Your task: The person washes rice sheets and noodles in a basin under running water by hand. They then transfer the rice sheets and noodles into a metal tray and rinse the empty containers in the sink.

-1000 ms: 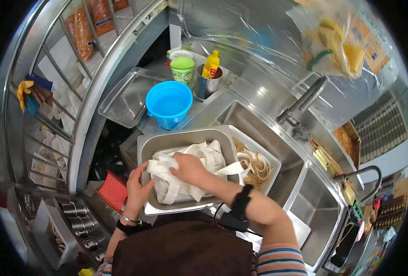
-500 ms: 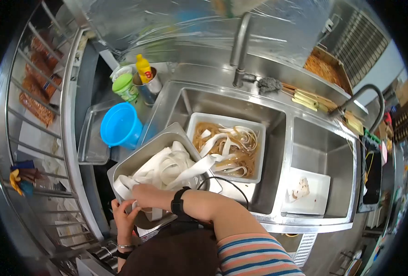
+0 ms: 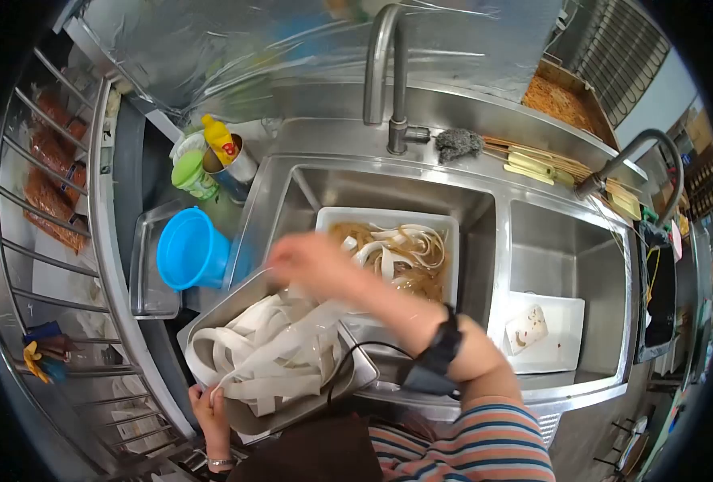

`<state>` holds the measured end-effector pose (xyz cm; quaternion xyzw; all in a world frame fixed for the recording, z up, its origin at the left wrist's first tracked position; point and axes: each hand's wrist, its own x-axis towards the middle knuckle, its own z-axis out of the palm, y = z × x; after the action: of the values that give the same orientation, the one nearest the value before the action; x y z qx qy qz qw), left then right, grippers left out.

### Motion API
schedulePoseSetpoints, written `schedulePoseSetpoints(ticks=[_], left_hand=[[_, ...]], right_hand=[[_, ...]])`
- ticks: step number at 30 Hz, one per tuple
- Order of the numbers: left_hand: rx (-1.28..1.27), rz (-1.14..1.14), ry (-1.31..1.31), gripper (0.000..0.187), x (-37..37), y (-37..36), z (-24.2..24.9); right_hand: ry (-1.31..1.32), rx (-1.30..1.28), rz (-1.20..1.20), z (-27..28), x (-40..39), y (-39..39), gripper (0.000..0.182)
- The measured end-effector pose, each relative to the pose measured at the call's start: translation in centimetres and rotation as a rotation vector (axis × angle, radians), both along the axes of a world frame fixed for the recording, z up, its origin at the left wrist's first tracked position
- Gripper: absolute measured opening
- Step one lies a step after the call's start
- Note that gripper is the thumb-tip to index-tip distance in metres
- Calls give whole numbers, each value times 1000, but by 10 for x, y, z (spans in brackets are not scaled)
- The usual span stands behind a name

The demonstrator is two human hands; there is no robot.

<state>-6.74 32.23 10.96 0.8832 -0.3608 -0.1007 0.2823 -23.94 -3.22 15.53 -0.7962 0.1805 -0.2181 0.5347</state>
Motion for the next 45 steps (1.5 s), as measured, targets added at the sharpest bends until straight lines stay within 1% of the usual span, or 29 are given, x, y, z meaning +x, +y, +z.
schedulePoseSetpoints(ticks=[1, 2, 4, 5, 7, 8, 9, 10, 11, 13, 14, 18, 20, 21, 23, 24, 26, 27, 29, 30, 31, 33, 35, 36, 37, 39, 41, 44, 45], left_hand=[[-10, 7, -4, 17, 2, 3, -3], [-17, 12, -9, 16, 2, 6, -6], [-23, 23, 7, 17, 1, 9, -5], [-40, 27, 18, 18, 1, 9, -6], [-34, 53, 45, 18, 0, 10, -10], [-42, 69, 49, 18, -2, 9, -7], [-51, 84, 53, 18, -4, 7, -3], [5, 151, 148, 15, -8, 1, 6], [14, 158, 149, 15, -7, 1, 3], [27, 125, 48, 16, -6, 7, -1], [49, 132, 37, 16, -5, 9, -3], [66, 199, 153, 16, -5, 5, 2], [62, 166, 120, 16, -9, 1, 6], [64, 165, 121, 16, -9, 4, 3], [37, 97, 26, 15, -3, 10, -3], [30, 94, 27, 15, -4, 8, 0], [51, 85, 48, 14, -6, 1, 6], [39, 89, 47, 14, -6, 1, 6], [11, 110, 57, 18, -6, -1, 4], [1, 120, 65, 18, -6, 1, 2], [-12, 121, 70, 18, -7, 0, 2], [-40, 94, 36, 18, -8, -3, 4], [-70, 114, 66, 18, -6, 1, -1], [-85, 88, 46, 18, -3, 3, -5], [-102, 64, 25, 18, -2, 4, -7], [-96, 76, 10, 16, -2, 3, -7], [-186, 48, 11, 14, -4, 1, -7], [-196, 34, 1, 13, -3, 3, -11], [-184, 27, 1, 13, -2, 4, -10]], right_hand=[[40, 47, -167, -24, -17, -33, 23], [110, 41, -253, -53, -31, -62, 20], [322, -116, -335, -117, -45, -93, 21], [326, -112, -332, -141, -42, -99, 21], [512, -248, -192, -189, -39, -94, 21], [514, -239, -184, -215, -34, -91, 21], [612, -320, -91, -240, -28, -87, 22], [708, -401, 7, -254, -23, -82, 27], [707, -394, 16, -266, -20, -78, 27], [774, -644, 173, -276, -13, -71, 36], [778, -720, 195, -280, -13, -67, 36], [783, -694, 150, -294, -6, -57, 32], [723, -565, 165, -292, -10, -58, 28], [724, -562, 166, -285, -13, -58, 28], [709, -436, 92, -267, -21, -59, 36], [712, -441, 87, -266, -27, -61, 36], [614, -346, -51, -267, -42, -66, 23], [612, -358, -50, -261, -49, -71, 23], [222, 275, -340, -249, -60, -83, 14], [103, 495, -334, -218, -64, -89, 13], [-18, 713, -322, -173, -69, -93, 16], [-113, 735, -339, -102, -76, -96, 24], [-185, 744, -319, -38, -83, -96, 25], [-233, 793, -278, -13, -89, -100, 27], [-261, 761, -310, 12, -90, -98, 32], [-272, 720, -269, 56, -90, -90, 36], [-259, 670, -250, 97, -80, -72, 39], [-236, 597, -107, 158, -60, -44, 41], [-251, 628, -38, 180, -55, -36, 41]])
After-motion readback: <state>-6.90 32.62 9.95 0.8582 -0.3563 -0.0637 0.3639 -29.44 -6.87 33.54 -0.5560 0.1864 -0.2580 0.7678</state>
